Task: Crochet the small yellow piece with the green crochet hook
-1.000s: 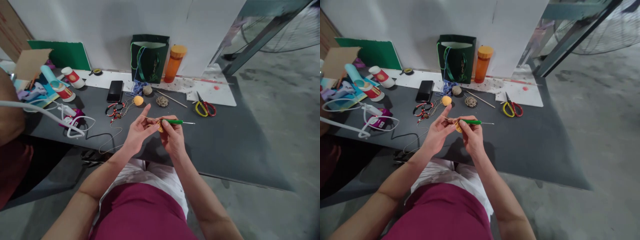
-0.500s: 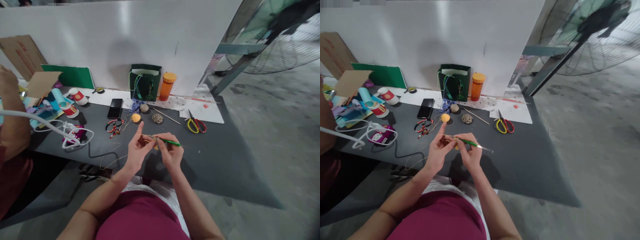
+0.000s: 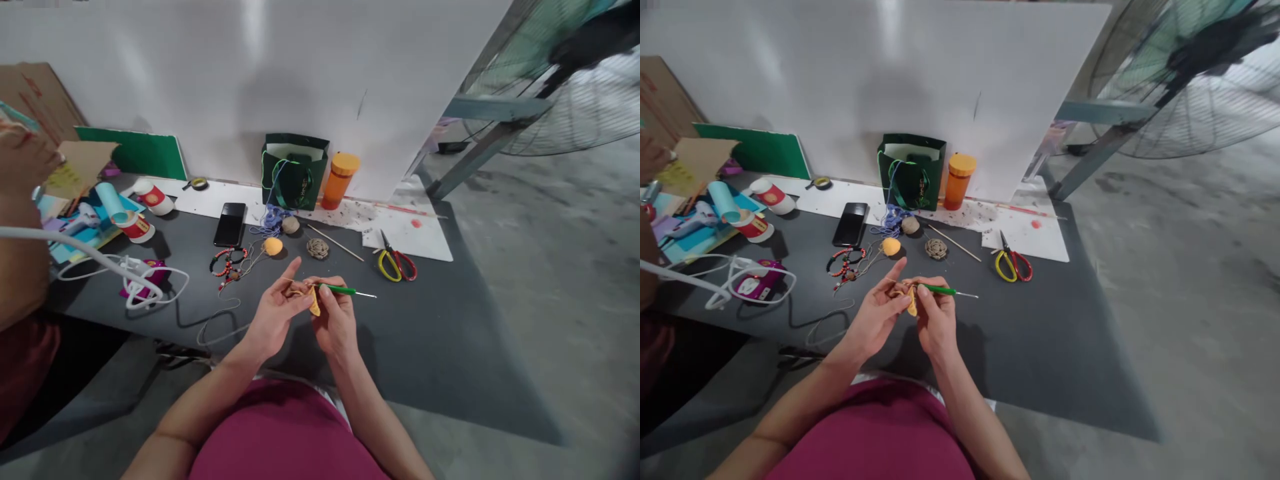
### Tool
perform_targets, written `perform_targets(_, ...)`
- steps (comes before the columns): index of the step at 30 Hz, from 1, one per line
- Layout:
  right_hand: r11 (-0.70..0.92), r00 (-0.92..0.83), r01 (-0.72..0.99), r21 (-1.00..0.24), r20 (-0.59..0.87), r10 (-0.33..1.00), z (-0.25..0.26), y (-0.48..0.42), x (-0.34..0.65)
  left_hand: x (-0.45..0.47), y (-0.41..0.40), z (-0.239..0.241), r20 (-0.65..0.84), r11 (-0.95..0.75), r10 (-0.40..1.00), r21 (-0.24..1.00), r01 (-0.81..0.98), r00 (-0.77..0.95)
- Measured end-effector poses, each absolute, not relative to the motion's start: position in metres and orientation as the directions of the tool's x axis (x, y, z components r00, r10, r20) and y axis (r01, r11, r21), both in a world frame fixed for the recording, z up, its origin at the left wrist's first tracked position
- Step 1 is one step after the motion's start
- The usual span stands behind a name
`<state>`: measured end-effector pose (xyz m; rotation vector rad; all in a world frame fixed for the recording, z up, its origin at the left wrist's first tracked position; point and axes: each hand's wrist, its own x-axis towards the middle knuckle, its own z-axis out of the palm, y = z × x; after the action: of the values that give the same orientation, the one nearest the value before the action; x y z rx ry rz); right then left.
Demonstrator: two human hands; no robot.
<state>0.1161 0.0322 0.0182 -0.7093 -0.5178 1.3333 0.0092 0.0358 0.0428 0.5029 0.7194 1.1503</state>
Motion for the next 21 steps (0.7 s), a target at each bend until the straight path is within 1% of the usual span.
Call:
perform_targets(8,0.064,0.137,-0.648,-0.759,-0.034,0.990,0.022,0.046,0.115,-0.007,0.044,0.043,-0.259,0.333,0.943,0.724,-0.604,0.209)
perform_targets(14,0.006,0.055,-0.621,-0.784,-0.036,0.998,0.026,0.050,0.112,-0.017,0.041,0.042,-0.260,0.296,0.955,0.777,-0.556,0.145)
perform_targets(21,-0.006,0.040,-0.593,-0.805,-0.037,0.998,0.026,0.051,0.113,-0.020,0.039,0.037,-0.239,0.276,0.961,0.812,-0.515,0.138)
